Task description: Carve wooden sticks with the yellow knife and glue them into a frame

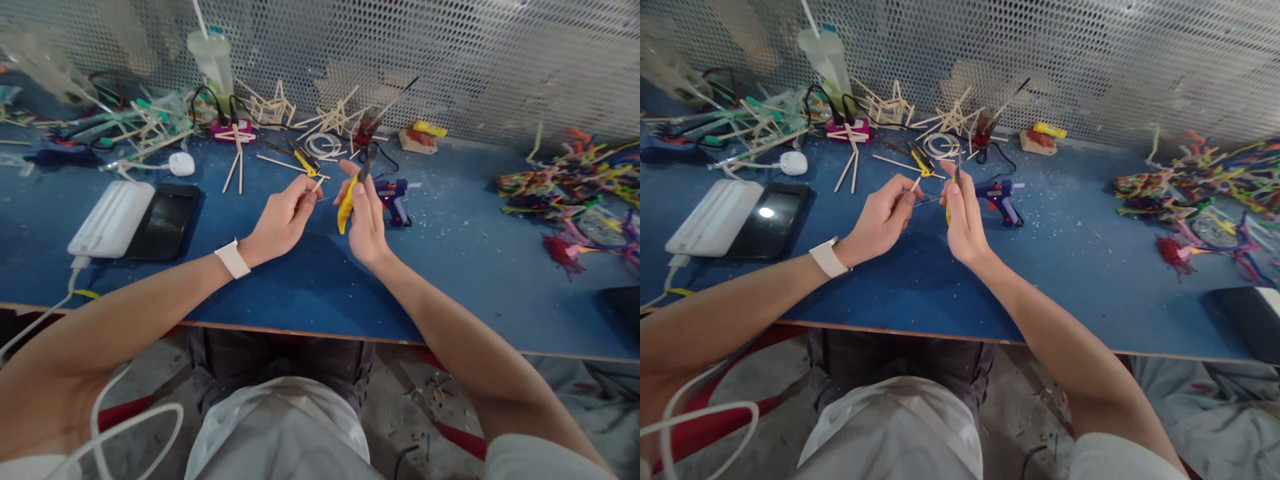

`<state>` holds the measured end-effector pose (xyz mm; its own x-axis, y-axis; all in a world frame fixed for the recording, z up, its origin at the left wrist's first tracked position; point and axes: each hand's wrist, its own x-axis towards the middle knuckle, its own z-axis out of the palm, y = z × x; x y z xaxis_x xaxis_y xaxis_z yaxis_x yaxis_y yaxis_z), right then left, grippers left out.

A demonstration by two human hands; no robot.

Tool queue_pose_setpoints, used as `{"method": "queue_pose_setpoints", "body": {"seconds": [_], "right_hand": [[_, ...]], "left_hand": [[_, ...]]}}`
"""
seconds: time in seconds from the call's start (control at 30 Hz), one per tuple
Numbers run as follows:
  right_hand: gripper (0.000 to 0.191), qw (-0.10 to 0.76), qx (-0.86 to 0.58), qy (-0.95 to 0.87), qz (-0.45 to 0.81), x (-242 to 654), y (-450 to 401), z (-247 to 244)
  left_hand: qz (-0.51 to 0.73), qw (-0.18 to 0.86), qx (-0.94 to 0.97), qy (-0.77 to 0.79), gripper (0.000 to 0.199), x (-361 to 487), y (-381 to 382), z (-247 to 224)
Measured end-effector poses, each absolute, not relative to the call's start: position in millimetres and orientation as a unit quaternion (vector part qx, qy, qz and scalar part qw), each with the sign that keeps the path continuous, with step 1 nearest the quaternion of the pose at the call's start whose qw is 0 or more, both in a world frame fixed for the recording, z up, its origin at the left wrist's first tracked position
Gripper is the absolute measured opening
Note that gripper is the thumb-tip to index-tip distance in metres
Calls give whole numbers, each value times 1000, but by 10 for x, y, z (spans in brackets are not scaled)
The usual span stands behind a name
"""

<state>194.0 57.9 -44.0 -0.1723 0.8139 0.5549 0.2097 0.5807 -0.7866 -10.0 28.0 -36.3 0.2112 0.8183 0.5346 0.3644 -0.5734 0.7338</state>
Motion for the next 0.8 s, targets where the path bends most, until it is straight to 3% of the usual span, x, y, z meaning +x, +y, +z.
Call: {"method": "queue_pose_setpoints", "body": {"seconds": [0.17,0.5,0.8], "right_hand": [[59,501,-382,-741,230,1934,541,-355],[55,469,-354,-770,249,1984,581,-401],[12,460,-381,-787,153,1984,536,-314]], "left_hand": [[469,234,745,412,49,-103,221,-311],[484,211,740,417,48,-77,225,-292],[480,195,741,427,42,-95,254,-298]]}}
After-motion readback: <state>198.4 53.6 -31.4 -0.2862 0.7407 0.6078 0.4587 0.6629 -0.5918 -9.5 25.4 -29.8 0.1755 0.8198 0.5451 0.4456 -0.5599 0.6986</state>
